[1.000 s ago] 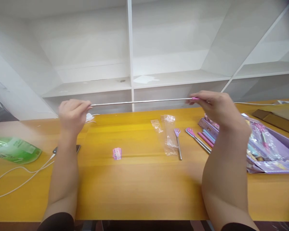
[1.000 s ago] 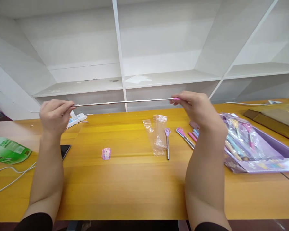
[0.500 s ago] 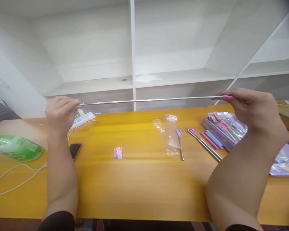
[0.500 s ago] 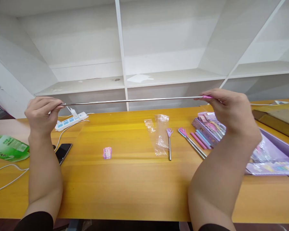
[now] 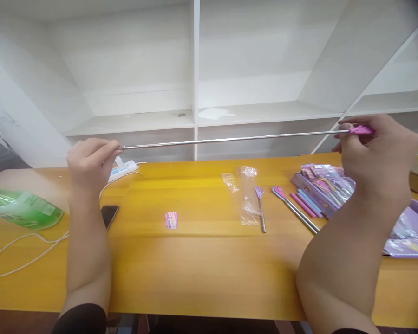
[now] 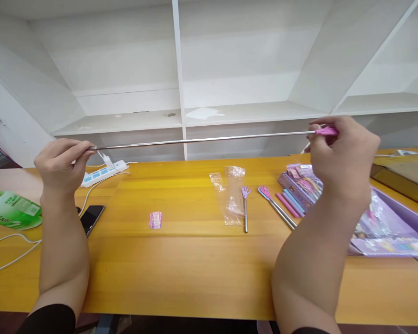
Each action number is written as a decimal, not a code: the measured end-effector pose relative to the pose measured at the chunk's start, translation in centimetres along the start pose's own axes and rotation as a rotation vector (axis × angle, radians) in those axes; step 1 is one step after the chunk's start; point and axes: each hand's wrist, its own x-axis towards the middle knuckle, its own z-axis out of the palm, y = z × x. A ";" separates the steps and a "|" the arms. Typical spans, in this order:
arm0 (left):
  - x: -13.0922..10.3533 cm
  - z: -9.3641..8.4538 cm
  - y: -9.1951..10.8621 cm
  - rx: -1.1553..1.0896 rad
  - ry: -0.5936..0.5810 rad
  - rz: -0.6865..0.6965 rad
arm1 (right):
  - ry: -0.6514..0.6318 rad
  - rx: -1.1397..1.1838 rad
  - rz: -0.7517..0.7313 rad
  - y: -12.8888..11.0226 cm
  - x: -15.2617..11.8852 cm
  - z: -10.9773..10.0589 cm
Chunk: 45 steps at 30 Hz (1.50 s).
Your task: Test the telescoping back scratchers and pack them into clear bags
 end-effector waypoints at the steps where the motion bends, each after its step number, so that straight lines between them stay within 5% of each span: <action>1: 0.2 -0.2 0.3 0.003 0.009 0.008 | 0.031 -0.013 -0.012 0.0 0.1 0.3; 17: 2.0 -2.6 2.0 0.000 0.087 0.116 | 0.151 -0.222 -0.074 -1.4 0.1 0.6; 26: 3.1 -0.9 10.0 -0.048 -0.041 0.120 | -0.091 -0.076 -0.377 -9.3 -4.7 4.5; 34: 2.8 -0.3 10.0 -0.030 -0.044 0.072 | -0.104 -0.076 -0.323 -9.7 -5.1 4.6; 41: 3.3 0.6 14.5 -0.011 -0.083 0.148 | -0.142 -0.116 -0.381 -13.1 -9.2 6.4; 45: 3.5 0.8 15.0 -0.010 -0.071 0.146 | -0.141 -0.127 -0.372 -13.9 -10.5 7.4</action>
